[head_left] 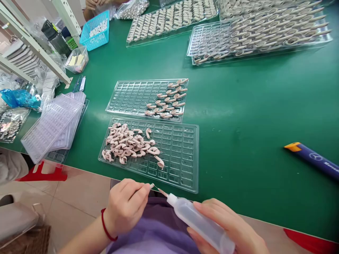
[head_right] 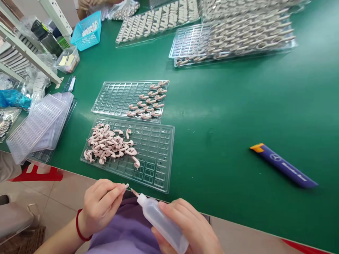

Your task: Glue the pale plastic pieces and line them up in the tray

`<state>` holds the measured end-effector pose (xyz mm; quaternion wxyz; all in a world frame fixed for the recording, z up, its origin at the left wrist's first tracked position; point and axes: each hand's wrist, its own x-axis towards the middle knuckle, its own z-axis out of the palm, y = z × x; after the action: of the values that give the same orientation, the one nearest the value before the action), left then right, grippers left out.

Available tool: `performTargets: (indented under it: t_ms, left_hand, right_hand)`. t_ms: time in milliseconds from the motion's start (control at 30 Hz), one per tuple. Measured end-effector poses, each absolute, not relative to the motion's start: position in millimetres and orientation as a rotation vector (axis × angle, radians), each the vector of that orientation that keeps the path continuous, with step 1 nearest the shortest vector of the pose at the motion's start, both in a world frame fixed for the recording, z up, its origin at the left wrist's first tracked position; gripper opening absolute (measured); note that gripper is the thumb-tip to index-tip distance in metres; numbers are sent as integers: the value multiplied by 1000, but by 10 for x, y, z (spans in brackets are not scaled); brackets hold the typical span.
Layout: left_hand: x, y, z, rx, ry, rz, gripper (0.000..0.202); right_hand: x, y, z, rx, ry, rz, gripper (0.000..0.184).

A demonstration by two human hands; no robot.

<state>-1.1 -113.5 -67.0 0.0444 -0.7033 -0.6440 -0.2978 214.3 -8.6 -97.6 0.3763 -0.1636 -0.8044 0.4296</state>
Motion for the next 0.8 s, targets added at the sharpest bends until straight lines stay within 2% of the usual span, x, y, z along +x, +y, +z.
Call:
performTargets:
  t_ms: [333, 800]
  left_hand:
    - [-1, -1122, -642, -2131, -2011, -880, 28]
    - [-4, -1112, -656, -2119, -2035, -904, 27]
  right_hand:
    - [2142, -57, -968, -407, -2080, 1087, 69]
    - [2137, -56, -985, -404, -2047, 1095, 64]
